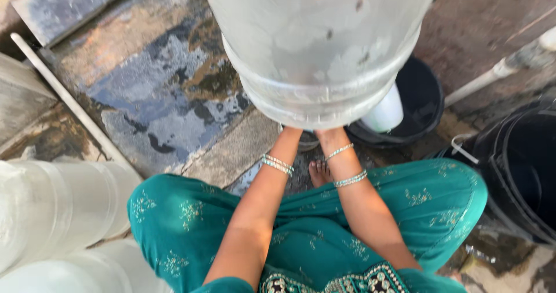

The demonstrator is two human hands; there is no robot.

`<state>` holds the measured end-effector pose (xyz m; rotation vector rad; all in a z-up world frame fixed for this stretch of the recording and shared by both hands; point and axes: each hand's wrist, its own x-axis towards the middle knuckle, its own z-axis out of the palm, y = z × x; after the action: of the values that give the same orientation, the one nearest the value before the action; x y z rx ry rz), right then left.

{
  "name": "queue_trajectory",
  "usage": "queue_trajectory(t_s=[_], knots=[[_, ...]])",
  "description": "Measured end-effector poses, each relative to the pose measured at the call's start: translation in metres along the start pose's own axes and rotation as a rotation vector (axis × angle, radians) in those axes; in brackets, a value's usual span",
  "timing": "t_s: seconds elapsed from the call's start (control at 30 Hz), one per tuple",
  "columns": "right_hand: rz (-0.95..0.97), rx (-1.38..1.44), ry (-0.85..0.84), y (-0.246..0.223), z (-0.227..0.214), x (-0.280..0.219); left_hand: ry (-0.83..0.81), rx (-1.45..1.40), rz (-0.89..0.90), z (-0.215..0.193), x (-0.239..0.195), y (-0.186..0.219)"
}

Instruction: The person repeatedly rinses a large transparent water container by filling it with water from a tap, shaking it, and pouring it out. The person also uses a small brush to scrub the inside of the container and pours water from a jug into the container.

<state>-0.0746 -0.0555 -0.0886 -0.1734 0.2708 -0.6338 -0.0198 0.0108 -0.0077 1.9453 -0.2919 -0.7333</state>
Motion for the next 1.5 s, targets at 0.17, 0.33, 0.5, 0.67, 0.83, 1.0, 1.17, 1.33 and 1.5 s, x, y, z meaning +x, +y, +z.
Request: queue_trajectory(t_s=[0.17, 0.33, 0.5, 0.67, 0.83, 1.0, 1.17, 1.33, 1.5], knots=[[0.077, -0.012, -0.137, -0.018, -0.013, 0.006, 0.015, -0.039, 0.023, -0.007, 0.01, 0.009], [-0.311, -0.316, -0.121, -0.035, -0.064, 0.033, 0.026, -0.113, 0.065, -0.015, 0.021, 0.028], [-0.695, -1.454, 0.049, 0.002, -0.131, 0.077, 0.029, -0.202, 0.094, -0.023, 0.018, 0.033], [-0.558, -1.264, -0.129, 0.009, -0.137, 0.08, 0.015, -0.631, 0.237, -0.025, -0.005, 0.044], [-0.363, -1.218, 0.121, -0.001, -0.11, 0.091, -0.274, -1.53, 0.651, -0.075, -0.006, 0.072], [-0.179, -1.395, -0.382, 0.006, -0.14, 0.102, -0.469, -2.23, 0.213, -0.189, 0.013, 0.05], [-0.07, -1.985, -0.231, 0.003, -0.173, 0.098, -0.35, -2.486, 0.066, -0.197, 0.033, -0.001], [-0.207, -2.54, -0.289, -0.022, -0.183, 0.109, -0.589, -2.372, 0.118, -0.175, 0.044, -0.033], [0.085, -2.964, -0.255, -0.018, -0.216, 0.127, -0.717, -2.038, 0.329, -0.163, 0.035, -0.05]])
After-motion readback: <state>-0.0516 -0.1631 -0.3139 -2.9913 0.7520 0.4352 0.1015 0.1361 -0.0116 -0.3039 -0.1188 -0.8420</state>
